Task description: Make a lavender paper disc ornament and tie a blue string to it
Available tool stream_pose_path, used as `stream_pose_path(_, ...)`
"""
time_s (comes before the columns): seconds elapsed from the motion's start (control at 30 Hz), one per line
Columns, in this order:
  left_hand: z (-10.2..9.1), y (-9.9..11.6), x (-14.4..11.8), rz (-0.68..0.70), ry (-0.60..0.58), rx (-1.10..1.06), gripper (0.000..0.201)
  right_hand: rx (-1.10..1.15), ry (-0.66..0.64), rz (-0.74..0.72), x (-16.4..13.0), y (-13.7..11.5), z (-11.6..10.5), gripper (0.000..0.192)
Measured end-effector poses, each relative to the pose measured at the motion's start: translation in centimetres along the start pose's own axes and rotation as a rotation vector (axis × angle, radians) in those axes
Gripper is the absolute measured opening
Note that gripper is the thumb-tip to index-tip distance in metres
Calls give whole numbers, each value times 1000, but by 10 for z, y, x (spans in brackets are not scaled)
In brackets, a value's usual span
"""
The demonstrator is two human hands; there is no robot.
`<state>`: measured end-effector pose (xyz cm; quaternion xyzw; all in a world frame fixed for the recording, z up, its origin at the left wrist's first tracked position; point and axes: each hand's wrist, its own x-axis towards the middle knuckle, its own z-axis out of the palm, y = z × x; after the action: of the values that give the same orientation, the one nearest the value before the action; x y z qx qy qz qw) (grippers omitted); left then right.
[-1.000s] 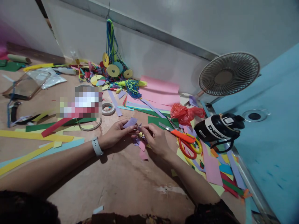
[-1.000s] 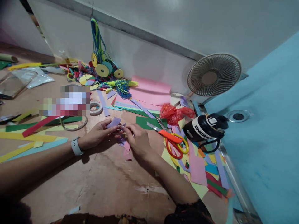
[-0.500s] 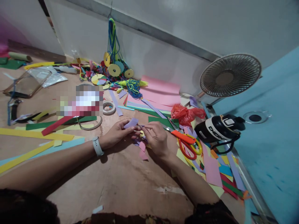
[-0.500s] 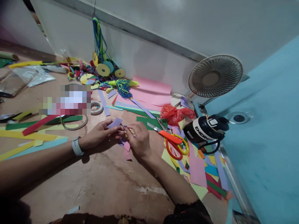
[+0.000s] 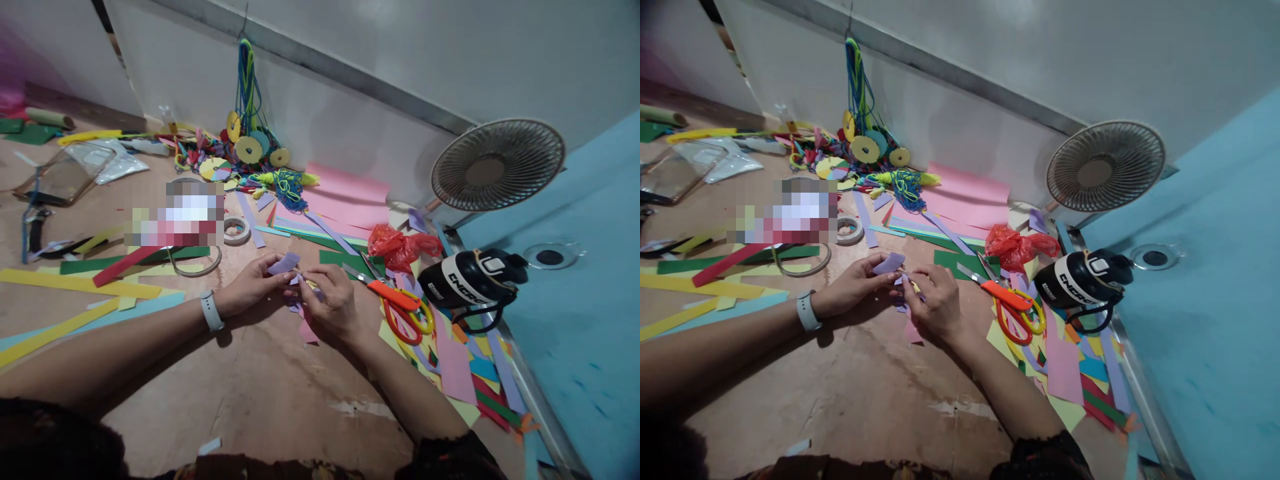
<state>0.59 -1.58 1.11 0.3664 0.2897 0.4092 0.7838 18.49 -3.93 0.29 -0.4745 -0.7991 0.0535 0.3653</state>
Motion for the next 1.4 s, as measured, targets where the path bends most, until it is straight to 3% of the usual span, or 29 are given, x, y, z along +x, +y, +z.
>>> stream_pose_path(0.2,-4,-1,2,33,-18,74,29,28,-99,3,2,6,3,24)
stream_pose_path(0.33,-3,-1,1,39,-21,91,26,75,-30,-24,0,9,3,19)
stream_pose_path(0.5,-4,-3,0,-3,-9,129,26,390,124,240,10,8,-6,9)
stream_pose_path(0.63,-8,-6,2,28,-22,280,29,604,111,330,17,5,-16,8)
stream_pose_path(0.9,-10,-13,2,103,-69,243,21,542,59,288,15,9,-18,14)
stream_pose_path(1.13,-15,-9,2,193,-31,551,21,556,49,274,15,8,-17,14)
stream_pose_path(1.4,-14,-6,2,224,-35,622,20,550,17,293,15,8,-17,14)
